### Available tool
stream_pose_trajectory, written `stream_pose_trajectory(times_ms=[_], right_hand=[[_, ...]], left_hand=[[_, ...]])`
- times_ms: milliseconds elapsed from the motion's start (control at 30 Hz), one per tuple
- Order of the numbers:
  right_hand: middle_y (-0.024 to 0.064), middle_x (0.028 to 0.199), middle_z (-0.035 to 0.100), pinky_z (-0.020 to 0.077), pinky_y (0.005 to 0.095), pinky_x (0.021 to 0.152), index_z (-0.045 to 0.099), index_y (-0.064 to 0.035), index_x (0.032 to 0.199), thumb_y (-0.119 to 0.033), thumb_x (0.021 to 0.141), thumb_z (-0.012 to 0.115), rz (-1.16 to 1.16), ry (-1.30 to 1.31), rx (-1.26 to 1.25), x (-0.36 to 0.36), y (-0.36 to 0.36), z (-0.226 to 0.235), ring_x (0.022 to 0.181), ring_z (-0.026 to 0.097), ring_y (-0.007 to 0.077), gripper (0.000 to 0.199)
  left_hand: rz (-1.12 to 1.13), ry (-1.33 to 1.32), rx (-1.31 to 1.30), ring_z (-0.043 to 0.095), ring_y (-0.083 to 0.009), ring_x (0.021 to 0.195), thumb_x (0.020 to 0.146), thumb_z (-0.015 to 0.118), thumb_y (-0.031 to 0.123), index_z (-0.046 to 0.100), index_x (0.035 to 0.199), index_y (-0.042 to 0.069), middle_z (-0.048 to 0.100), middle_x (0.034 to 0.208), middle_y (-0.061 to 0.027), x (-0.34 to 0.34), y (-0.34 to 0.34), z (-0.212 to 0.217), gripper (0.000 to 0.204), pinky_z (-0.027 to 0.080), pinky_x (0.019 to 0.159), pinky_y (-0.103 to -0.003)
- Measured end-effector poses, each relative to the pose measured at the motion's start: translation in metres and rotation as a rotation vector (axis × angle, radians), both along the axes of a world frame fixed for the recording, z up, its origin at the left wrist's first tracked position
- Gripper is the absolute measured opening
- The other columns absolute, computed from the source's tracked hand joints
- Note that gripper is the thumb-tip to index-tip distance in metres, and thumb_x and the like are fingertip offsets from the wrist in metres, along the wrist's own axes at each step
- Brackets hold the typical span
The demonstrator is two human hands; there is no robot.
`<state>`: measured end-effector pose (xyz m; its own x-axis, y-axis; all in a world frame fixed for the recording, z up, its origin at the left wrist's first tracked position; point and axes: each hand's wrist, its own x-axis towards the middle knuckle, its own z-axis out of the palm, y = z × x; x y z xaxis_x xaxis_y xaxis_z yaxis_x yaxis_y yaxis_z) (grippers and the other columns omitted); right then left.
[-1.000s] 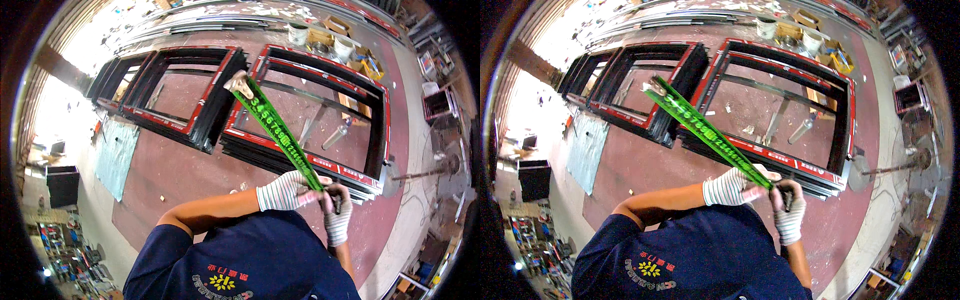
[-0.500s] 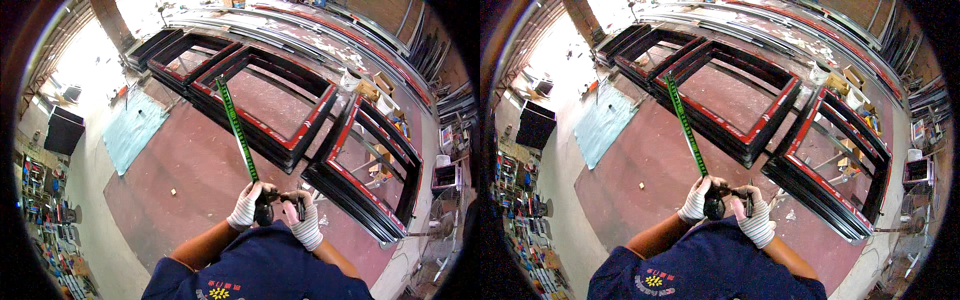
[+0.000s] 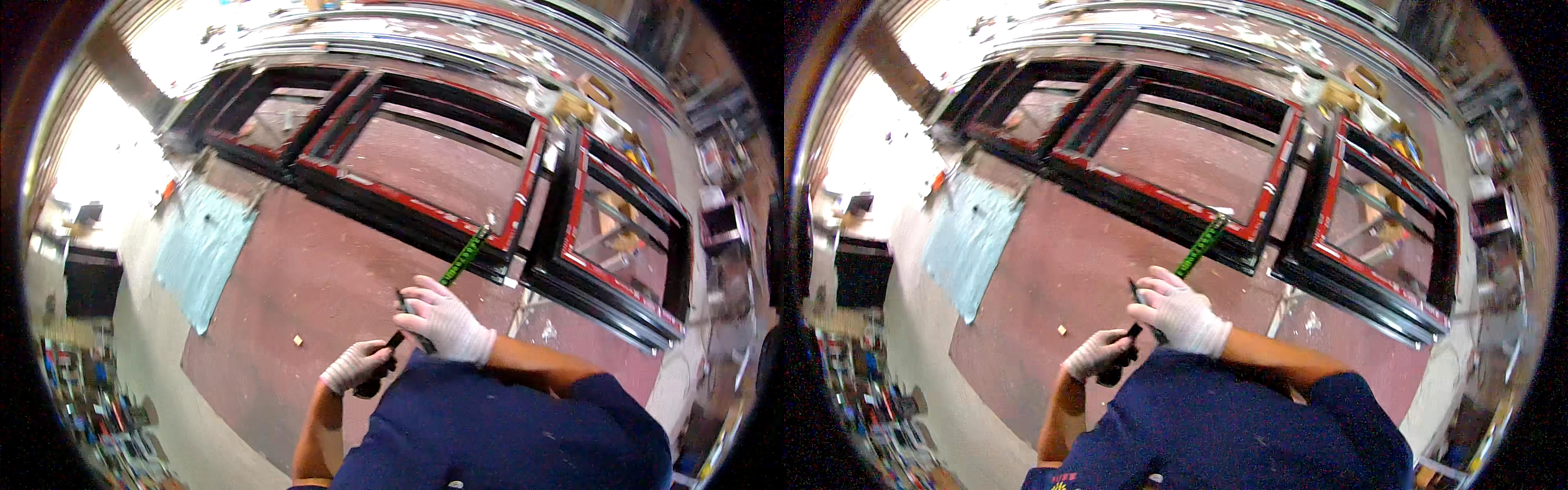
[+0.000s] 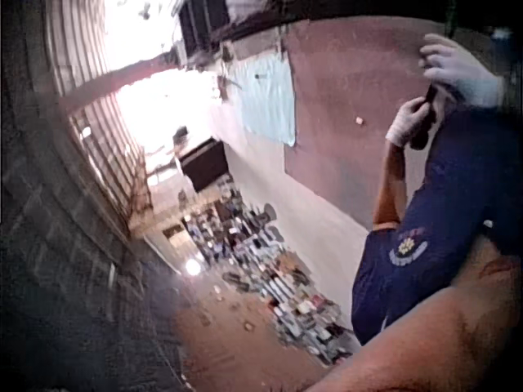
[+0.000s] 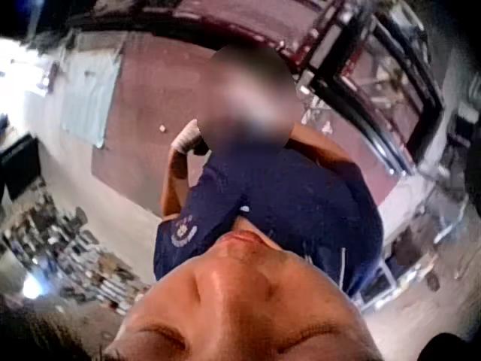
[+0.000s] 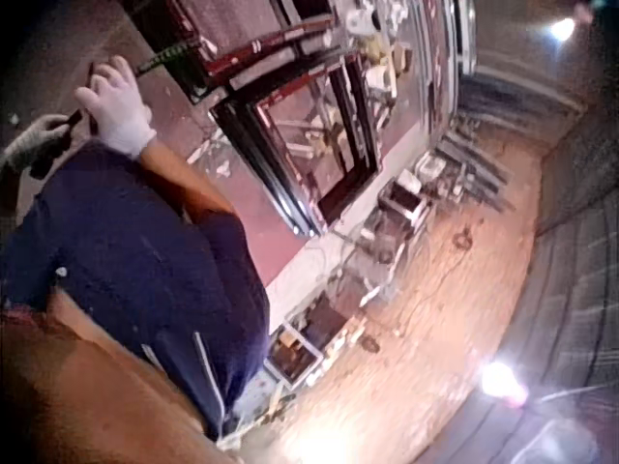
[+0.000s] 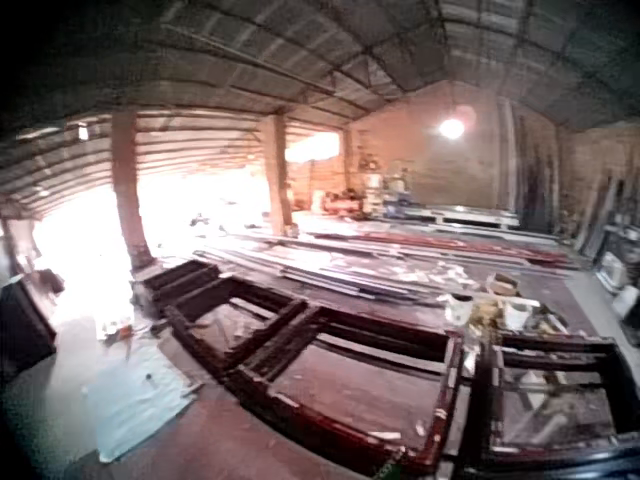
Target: The person picks up several window frames from a stack and places them on a workbench. They then use a tape measure and a marker to measure and mark the frames.
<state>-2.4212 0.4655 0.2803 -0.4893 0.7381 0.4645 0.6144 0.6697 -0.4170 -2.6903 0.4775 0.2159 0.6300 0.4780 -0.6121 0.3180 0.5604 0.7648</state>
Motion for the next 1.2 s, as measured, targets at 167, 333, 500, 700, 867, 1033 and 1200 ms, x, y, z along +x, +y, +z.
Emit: stream_pose_trajectory(times_ms=[167, 333, 500, 700, 867, 1033, 1200], right_hand=[[0.0067, 0.086, 0.063, 0.0474, 0.0449, 0.091, 0.064, -0.0168, 0.107, -0.024, 0.085, 0.065, -0.141, -0.058, -0.098, 0.004, 0.051, -0.027, 0.091, 0.063, 0.0285, 0.023], [0.0083, 0.083, 0.065, 0.0473, 0.0420, 0.080, 0.064, -0.0146, 0.099, -0.023, 0.086, 0.060, -0.237, -0.006, -0.176, 0.012, 0.103, -0.027, 0.083, 0.067, 0.0287, 0.015], [0.0085, 0.078, 0.058, 0.0437, 0.0452, 0.076, 0.065, -0.0152, 0.098, -0.025, 0.088, 0.066, -0.583, 0.104, -0.180, 0.040, 0.124, -0.042, 0.081, 0.060, 0.0315, 0.015], [0.0096, 0.076, 0.059, 0.0431, 0.0458, 0.073, 0.063, -0.0135, 0.100, -0.020, 0.087, 0.071, -0.930, 0.249, -0.088, 0.041, 0.138, -0.058, 0.076, 0.059, 0.0333, 0.017], [0.0084, 0.075, 0.059, 0.0422, 0.0440, 0.071, 0.060, -0.0154, 0.093, -0.014, 0.080, 0.074, -1.086, 0.277, -0.046, 0.031, 0.166, -0.075, 0.073, 0.058, 0.0323, 0.019], [0.0100, 0.079, 0.063, 0.0453, 0.0460, 0.076, 0.063, -0.0140, 0.098, -0.018, 0.080, 0.078, -1.256, 0.251, 0.026, 0.033, 0.184, -0.093, 0.074, 0.061, 0.0344, 0.024], [0.0069, 0.080, 0.065, 0.0468, 0.0443, 0.079, 0.064, -0.0138, 0.097, -0.016, 0.079, 0.079, -1.315, 0.180, 0.116, 0.030, 0.190, -0.088, 0.076, 0.062, 0.0325, 0.024]], left_hand=[[-0.148, 0.306, 0.107, 0.062, -0.0114, 0.074, 0.102, 0.060, 0.023, 0.069, 0.107, -0.002, 0.069, 0.088, -0.0039, 0.015, 0.076, 0.052, 0.027, 0.053, 0.068, -0.029], [-0.215, 0.406, 0.023, 0.061, -0.0112, 0.073, 0.102, 0.062, 0.027, 0.070, 0.101, -0.001, 0.068, 0.084, -0.0035, 0.004, 0.150, 0.075, 0.030, 0.052, 0.069, -0.029], [-0.643, 0.618, 0.425, 0.058, -0.0110, 0.069, 0.101, 0.063, 0.029, 0.068, 0.092, -0.002, 0.065, 0.075, -0.0055, 0.033, 0.251, 0.095, 0.032, 0.049, 0.065, -0.031], [-0.745, 0.617, 0.705, 0.051, -0.0118, 0.059, 0.097, 0.066, 0.026, 0.068, 0.081, -0.002, 0.057, 0.062, -0.0072, 0.063, 0.349, 0.093, 0.033, 0.046, 0.058, -0.034], [-0.869, 0.521, 0.830, 0.051, -0.0156, 0.057, 0.097, 0.066, 0.028, 0.068, 0.081, -0.001, 0.057, 0.061, -0.0103, 0.091, 0.405, 0.081, 0.033, 0.046, 0.058, -0.036], [-1.001, 0.449, 1.028, 0.063, -0.0281, 0.062, 0.097, 0.065, 0.033, 0.073, 0.090, 0.000, 0.064, 0.068, -0.0177, 0.121, 0.441, 0.061, 0.035, 0.051, 0.065, -0.039], [-1.080, 0.461, 1.012, 0.067, -0.0381, 0.072, 0.098, 0.061, 0.039, 0.072, 0.092, 0.001, 0.066, 0.075, -0.0226, 0.132, 0.451, 0.064, 0.040, 0.052, 0.071, -0.043]])
